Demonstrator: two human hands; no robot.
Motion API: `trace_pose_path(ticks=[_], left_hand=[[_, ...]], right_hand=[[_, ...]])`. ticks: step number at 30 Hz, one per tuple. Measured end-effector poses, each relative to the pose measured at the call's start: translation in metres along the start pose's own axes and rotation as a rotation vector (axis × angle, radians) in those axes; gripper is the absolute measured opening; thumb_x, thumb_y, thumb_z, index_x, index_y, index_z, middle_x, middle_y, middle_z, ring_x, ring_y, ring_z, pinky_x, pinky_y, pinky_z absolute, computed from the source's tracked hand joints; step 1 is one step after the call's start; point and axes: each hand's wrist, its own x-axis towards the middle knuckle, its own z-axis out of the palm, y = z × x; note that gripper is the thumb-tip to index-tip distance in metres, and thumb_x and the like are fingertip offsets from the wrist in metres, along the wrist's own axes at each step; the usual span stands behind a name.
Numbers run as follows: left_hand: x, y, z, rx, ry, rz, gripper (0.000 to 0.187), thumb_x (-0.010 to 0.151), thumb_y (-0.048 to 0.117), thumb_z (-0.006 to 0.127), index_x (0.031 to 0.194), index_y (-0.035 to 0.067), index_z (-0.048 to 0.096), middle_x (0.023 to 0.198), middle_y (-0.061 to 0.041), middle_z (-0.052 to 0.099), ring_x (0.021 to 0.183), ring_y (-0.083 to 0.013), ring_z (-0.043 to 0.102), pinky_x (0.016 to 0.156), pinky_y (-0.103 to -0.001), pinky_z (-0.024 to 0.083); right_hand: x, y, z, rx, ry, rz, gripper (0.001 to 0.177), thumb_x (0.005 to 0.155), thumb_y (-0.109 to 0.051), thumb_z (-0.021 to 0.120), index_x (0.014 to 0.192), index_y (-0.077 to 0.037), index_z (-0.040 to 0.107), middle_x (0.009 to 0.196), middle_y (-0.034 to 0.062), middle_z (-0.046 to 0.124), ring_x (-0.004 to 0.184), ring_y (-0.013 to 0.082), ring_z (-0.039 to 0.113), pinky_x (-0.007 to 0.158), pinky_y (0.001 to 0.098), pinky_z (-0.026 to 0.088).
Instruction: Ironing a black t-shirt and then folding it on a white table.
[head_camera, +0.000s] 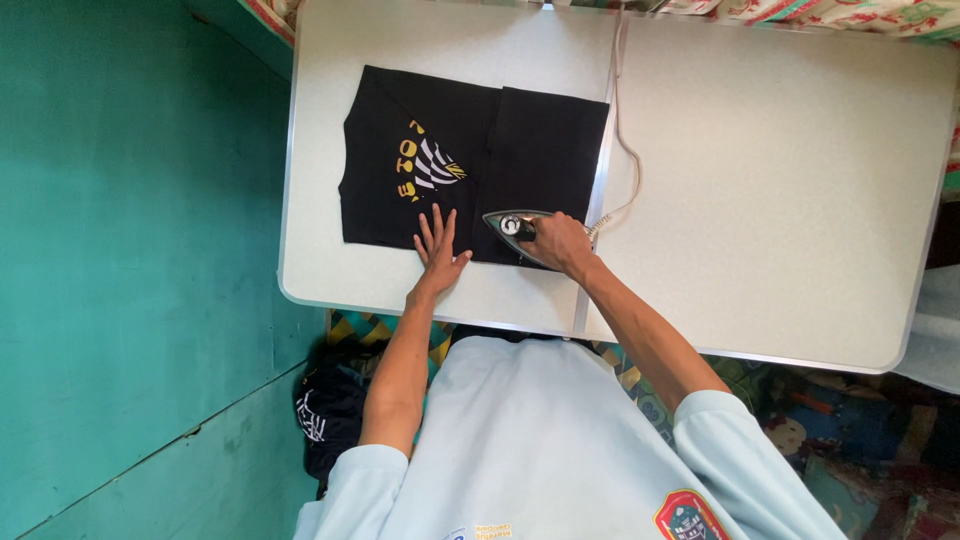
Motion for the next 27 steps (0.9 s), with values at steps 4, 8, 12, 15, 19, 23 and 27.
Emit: trace_pose_path(ticks=[4,8,12,15,19,23,27], left_hand=[[-0.002,0.003,-0.004,-0.029,0.008,0.052,0.094,0.094,0.023,0.07,0.166,0.023,0.009,0.172,-0.007,-0.018,0.154,-0.0331,-0.028,0.119,-0.065,-0.017],[0.001,-0.004,0.0,-0.022,0.009,0.056,0.092,0.096,0.029,0.068,0.166,0.023,0.009,0.172,-0.007,-0.018,0.153,-0.0337,-0.029,0.118,-0.065,-0.018],[0.001,-0.004,0.001,-0.004,-0.005,0.036,0.093,0.095,0.031,0.067,0.165,0.023,0.007,0.171,-0.007,-0.019,0.153,-0.0337,-0.029,0.118,-0.065,-0.02],[0.0,0.0,-0.003,-0.011,-0.006,0.057,0.091,0.097,0.031,0.066,0.165,0.022,0.007,0.171,-0.008,-0.019,0.153,-0.0339,-0.03,0.118,-0.065,-0.019],[-0.001,0.004,-0.005,-0.012,-0.025,0.037,0.093,0.095,0.029,0.067,0.165,0.022,0.006,0.171,-0.007,-0.019,0.152,-0.0333,-0.03,0.118,-0.065,-0.019],[0.0,0.001,-0.002,0.001,0.004,0.044,0.092,0.094,0.024,0.068,0.165,0.022,0.009,0.172,-0.008,-0.018,0.154,-0.0341,-0.028,0.118,-0.066,-0.017],[-0.005,0.004,-0.004,-0.013,0.028,0.079,0.091,0.096,0.021,0.07,0.166,0.019,0.012,0.172,-0.009,-0.015,0.155,-0.0374,-0.024,0.118,-0.069,-0.014]], right_hand=[[-0.012,-0.005,0.001,-0.054,0.015,-0.264,0.034,0.076,-0.035,0.08,0.098,-0.009,0.079,0.072,0.0141,0.074,0.062,0.0318,0.072,0.063,0.0427,0.06],[-0.01,-0.005,-0.001,-0.075,0.118,-0.349,0.041,0.07,-0.038,0.084,0.096,-0.007,0.077,0.072,0.0148,0.074,0.061,0.0326,0.071,0.059,0.0433,0.059],[0.003,-0.001,-0.012,0.036,0.06,0.127,0.038,0.084,-0.04,0.08,0.1,-0.005,0.077,0.067,0.0159,0.072,0.057,0.029,0.071,0.059,0.0413,0.06],[0.005,0.011,-0.003,0.045,-0.004,0.136,0.035,0.087,-0.037,0.077,0.102,-0.006,0.076,0.067,0.0156,0.073,0.057,0.0288,0.072,0.058,0.0402,0.061],[-0.007,0.002,-0.01,-0.083,0.002,-0.207,0.034,0.076,-0.033,0.08,0.097,-0.007,0.077,0.072,0.0147,0.074,0.061,0.0314,0.072,0.06,0.0421,0.061],[-0.003,-0.009,-0.02,-0.096,0.071,-0.227,0.034,0.074,-0.034,0.082,0.097,-0.009,0.078,0.079,0.0157,0.075,0.069,0.0342,0.072,0.066,0.0454,0.059],[0.017,-0.011,-0.027,0.061,0.05,0.206,0.038,0.084,-0.04,0.079,0.104,-0.008,0.078,0.077,0.0188,0.074,0.069,0.0345,0.073,0.068,0.0442,0.06]])
